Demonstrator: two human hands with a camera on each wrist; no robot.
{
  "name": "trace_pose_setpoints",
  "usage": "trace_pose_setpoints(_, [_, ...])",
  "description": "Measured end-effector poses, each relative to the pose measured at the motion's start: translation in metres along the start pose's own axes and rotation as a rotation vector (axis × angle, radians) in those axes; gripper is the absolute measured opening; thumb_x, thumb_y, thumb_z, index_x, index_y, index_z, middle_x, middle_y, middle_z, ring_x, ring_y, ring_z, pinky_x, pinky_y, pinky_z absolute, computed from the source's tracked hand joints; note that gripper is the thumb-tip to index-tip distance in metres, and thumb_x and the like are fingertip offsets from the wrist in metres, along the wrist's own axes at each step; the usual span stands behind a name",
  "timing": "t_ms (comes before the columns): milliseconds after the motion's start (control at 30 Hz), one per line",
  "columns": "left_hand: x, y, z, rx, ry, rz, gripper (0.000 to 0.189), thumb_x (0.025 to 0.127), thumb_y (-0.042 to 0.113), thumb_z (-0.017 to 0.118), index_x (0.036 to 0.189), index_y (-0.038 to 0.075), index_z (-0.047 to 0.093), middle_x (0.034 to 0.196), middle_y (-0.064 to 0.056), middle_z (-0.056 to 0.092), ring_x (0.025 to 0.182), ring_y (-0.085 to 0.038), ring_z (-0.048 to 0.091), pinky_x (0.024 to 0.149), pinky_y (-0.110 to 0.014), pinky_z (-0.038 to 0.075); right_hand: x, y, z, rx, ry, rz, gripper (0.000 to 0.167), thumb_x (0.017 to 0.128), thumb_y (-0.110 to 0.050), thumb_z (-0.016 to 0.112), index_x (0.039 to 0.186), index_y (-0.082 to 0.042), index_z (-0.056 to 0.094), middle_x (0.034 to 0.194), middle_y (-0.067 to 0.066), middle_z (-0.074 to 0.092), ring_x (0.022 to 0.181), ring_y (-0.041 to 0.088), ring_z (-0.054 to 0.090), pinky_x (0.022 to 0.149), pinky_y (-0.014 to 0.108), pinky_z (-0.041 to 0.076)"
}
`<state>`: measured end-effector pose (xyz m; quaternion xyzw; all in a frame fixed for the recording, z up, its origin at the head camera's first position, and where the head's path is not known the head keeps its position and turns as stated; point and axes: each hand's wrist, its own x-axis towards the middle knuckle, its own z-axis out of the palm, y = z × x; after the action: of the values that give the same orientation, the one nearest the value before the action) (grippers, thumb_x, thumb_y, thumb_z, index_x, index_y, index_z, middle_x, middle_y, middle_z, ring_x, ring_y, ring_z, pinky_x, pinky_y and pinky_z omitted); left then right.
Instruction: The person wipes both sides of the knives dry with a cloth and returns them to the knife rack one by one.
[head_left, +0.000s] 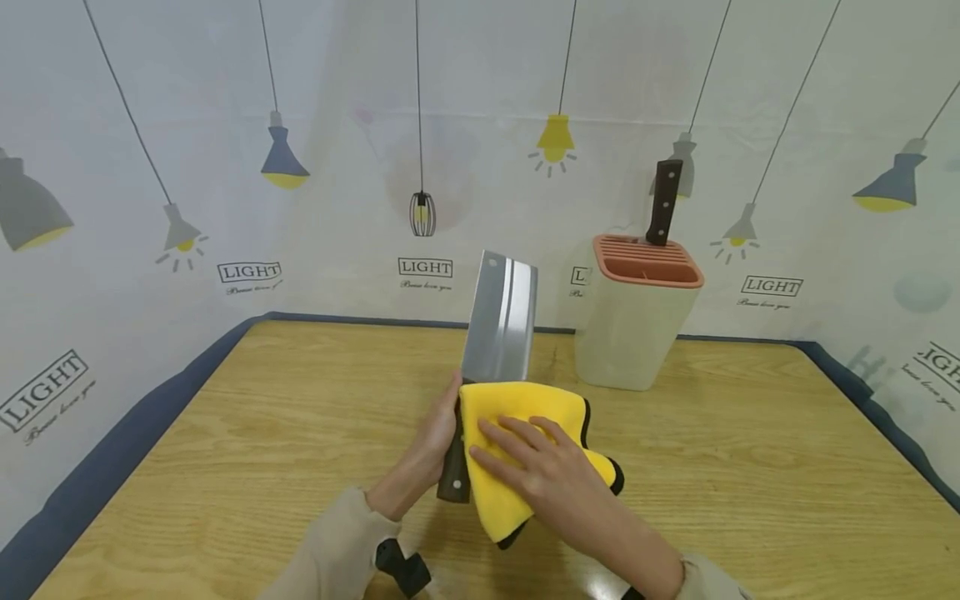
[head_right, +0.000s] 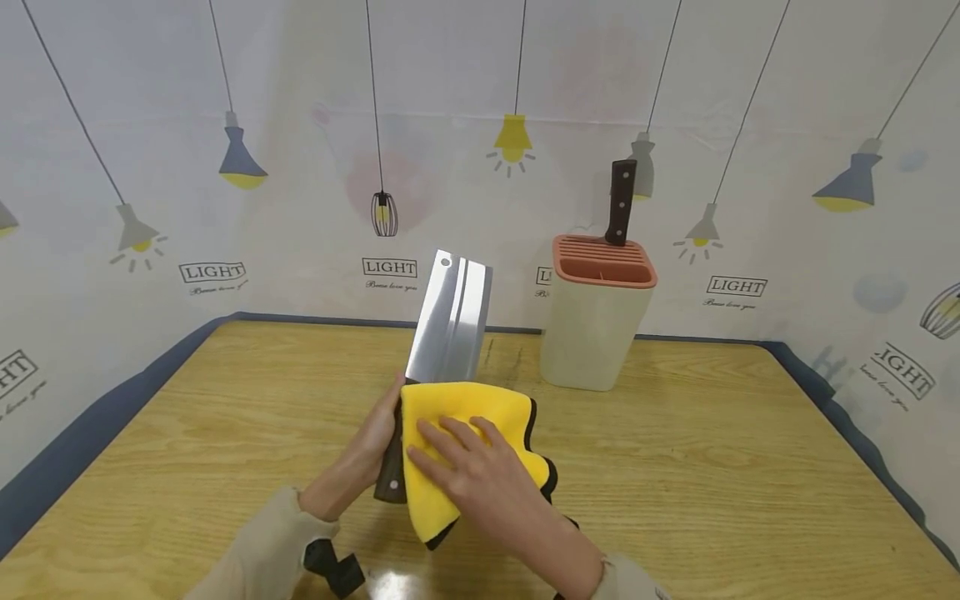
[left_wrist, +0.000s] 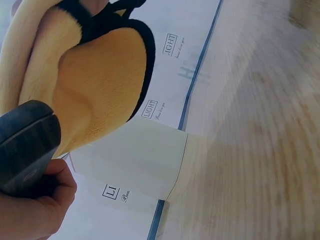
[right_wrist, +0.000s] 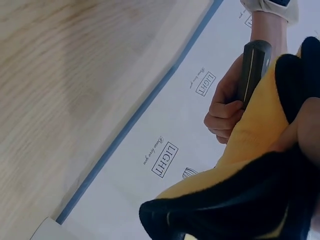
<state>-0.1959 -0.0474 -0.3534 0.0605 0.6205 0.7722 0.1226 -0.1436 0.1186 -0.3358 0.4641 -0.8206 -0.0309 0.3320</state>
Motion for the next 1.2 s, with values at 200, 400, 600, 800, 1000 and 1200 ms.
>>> trace_pose_setpoints(200, [-0.002, 0.000, 0.002, 0.018, -0.033, 0.026, 0.055, 0.093, 0.054, 0.019, 0.092, 0.006, 0.046, 0.074, -0.001, 0.053, 0.060, -0.009, 0.055, 0.054, -0.023, 0.047, 0.005, 0.003, -0.001, -0.006, -0.037, 0.058, 0.052, 0.066, -0.006, 0.075, 0.115, -0.017, 0.060, 0.123, 0.007, 0.053, 0.110, 0.023, 0.050, 0.083, 0.039, 0.045])
trace_pose_setpoints(400, [-0.003, -0.001, 0.003, 0.039, -0.045, 0.036, 0.055, 0.095, 0.050, 0.018, 0.097, 0.004, 0.047, 0.074, 0.000, 0.056, 0.060, -0.009, 0.056, 0.055, -0.024, 0.047, 0.010, 0.006, -0.001, -0.013, -0.045, 0.096, 0.051, 0.067, -0.004, 0.075, 0.115, -0.016, 0.061, 0.122, 0.008, 0.054, 0.108, 0.024, 0.052, 0.083, 0.039, 0.045])
trace_pose_setpoints(600, [-0.003, -0.004, 0.003, 0.100, -0.037, 0.032, 0.055, 0.095, 0.050, 0.016, 0.096, 0.005, 0.048, 0.071, 0.000, 0.056, 0.058, -0.008, 0.056, 0.053, -0.024, 0.047, 0.012, 0.007, 0.000, -0.017, -0.044, 0.124, 0.051, 0.067, -0.002, 0.074, 0.114, -0.016, 0.061, 0.121, 0.009, 0.055, 0.105, 0.025, 0.053, 0.082, 0.040, 0.045])
trace_pose_setpoints(800, [-0.001, -0.006, 0.004, 0.130, -0.047, 0.044, 0.049, 0.097, 0.042, 0.011, 0.101, 0.006, 0.045, 0.073, -0.002, 0.053, 0.057, -0.009, 0.054, 0.052, -0.024, 0.046, 0.011, 0.007, 0.001, -0.011, -0.046, 0.122, 0.048, 0.067, -0.004, 0.075, 0.112, -0.017, 0.063, 0.119, 0.009, 0.055, 0.104, 0.026, 0.054, 0.081, 0.040, 0.046])
trace_pose_setpoints(1000, [-0.002, -0.006, 0.004, 0.118, -0.029, 0.036, 0.047, 0.097, 0.040, 0.014, 0.097, 0.006, 0.046, 0.073, -0.002, 0.053, 0.058, -0.010, 0.054, 0.053, -0.025, 0.046, 0.011, 0.003, 0.000, -0.023, -0.055, 0.099, 0.047, 0.067, -0.005, 0.075, 0.111, -0.019, 0.063, 0.121, 0.008, 0.054, 0.106, 0.025, 0.052, 0.082, 0.041, 0.045])
trace_pose_setpoints(1200, [-0.004, -0.006, 0.003, 0.109, 0.015, 0.021, 0.043, 0.097, 0.034, 0.012, 0.091, 0.006, 0.044, 0.072, -0.001, 0.050, 0.059, -0.009, 0.052, 0.054, -0.024, 0.045, 0.009, -0.005, 0.001, -0.075, -0.030, 0.021, 0.045, 0.066, -0.008, 0.076, 0.108, -0.019, 0.064, 0.120, 0.006, 0.054, 0.107, 0.024, 0.051, 0.082, 0.040, 0.046])
